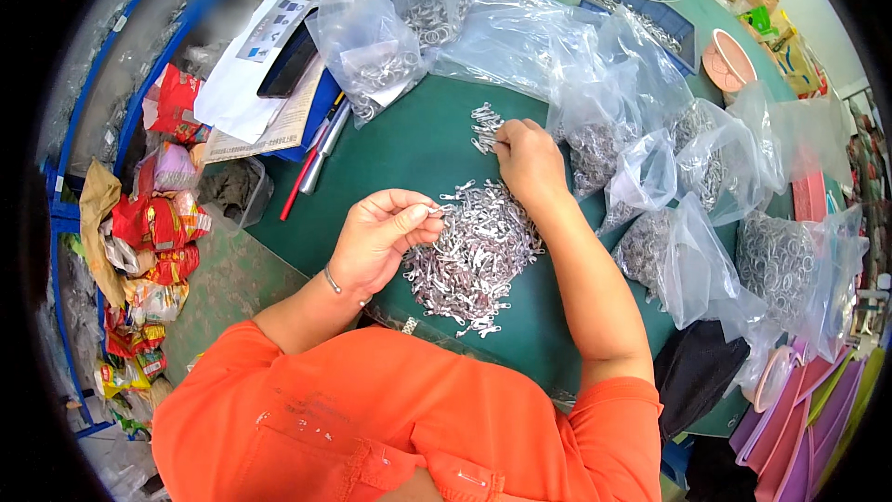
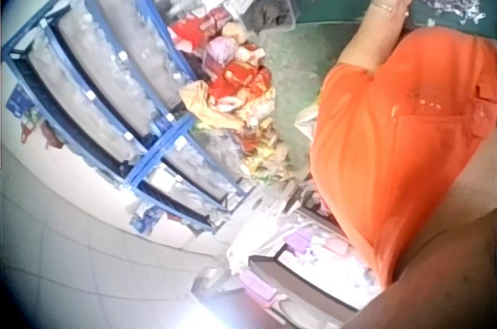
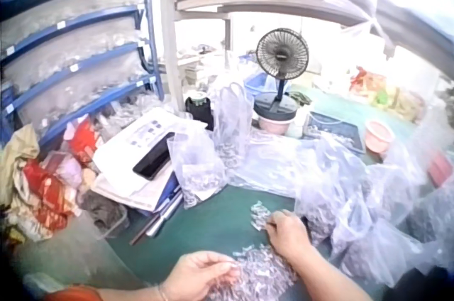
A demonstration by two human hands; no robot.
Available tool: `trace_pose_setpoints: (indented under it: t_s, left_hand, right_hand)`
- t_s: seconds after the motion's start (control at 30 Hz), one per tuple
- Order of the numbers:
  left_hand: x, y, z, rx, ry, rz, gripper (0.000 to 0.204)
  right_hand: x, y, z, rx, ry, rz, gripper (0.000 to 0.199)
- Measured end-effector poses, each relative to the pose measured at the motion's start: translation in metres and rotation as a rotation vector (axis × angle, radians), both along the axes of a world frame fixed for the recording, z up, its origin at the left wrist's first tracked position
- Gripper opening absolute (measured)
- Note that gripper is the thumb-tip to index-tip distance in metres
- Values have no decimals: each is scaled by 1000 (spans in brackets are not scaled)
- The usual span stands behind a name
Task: The person assembles small metal zipper components by hand at a workstation. They pick up individual pieces from a pile, join them together, and arrange the assembled parts on the table before placing them into a plastic bag.
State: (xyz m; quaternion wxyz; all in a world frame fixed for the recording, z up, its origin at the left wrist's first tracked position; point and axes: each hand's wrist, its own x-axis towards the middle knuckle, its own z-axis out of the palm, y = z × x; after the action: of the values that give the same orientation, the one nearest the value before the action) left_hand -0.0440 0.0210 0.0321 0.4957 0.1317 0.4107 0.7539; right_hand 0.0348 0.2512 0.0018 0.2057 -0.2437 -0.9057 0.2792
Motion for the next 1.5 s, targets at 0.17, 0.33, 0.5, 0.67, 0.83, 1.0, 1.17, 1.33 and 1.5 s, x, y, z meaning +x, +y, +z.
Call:
trace_pose_setpoints:
  t_s: [0.17, 0.33, 0.5, 0.67, 0.83, 1.0, 1.17, 1.33, 1.5]
  left_hand:
    - [-2, 1, -6, 18, 11, 30, 12]
    - [-1, 5, 0, 44, -20, 59, 12]
    - [-6, 4, 3, 69, 33, 120, 11]
    - [-6, 6, 12, 96, 97, 140, 13]
    - [-2, 6, 18, 87, 154, 148, 12]
    - [5, 8, 17, 163, 188, 151, 11]
    - [12, 9, 19, 157, 194, 99, 11]
    - [17, 6, 28, 72, 158, -26, 10]
    - [22, 5, 30, 13, 201, -141, 10]
  right_hand:
    - [-19, 13, 5, 105, 131, 71, 4]
    - [-56, 22, 3, 242, -61, 17, 8]
    - [-78, 18, 26, 228, -406, 56, 12]
    - [-78, 26, 15, 246, -302, 62, 11]
    - [-48, 20, 23, -186, -2, 31, 7]
    - [19, -24, 50, -486, 244, 165, 12]
    - [67, -65, 60, -973, 489, 147, 14]
    - [85, -79, 52, -647, 603, 118, 10]
    - [91, -92, 62, -756, 597, 136, 14]
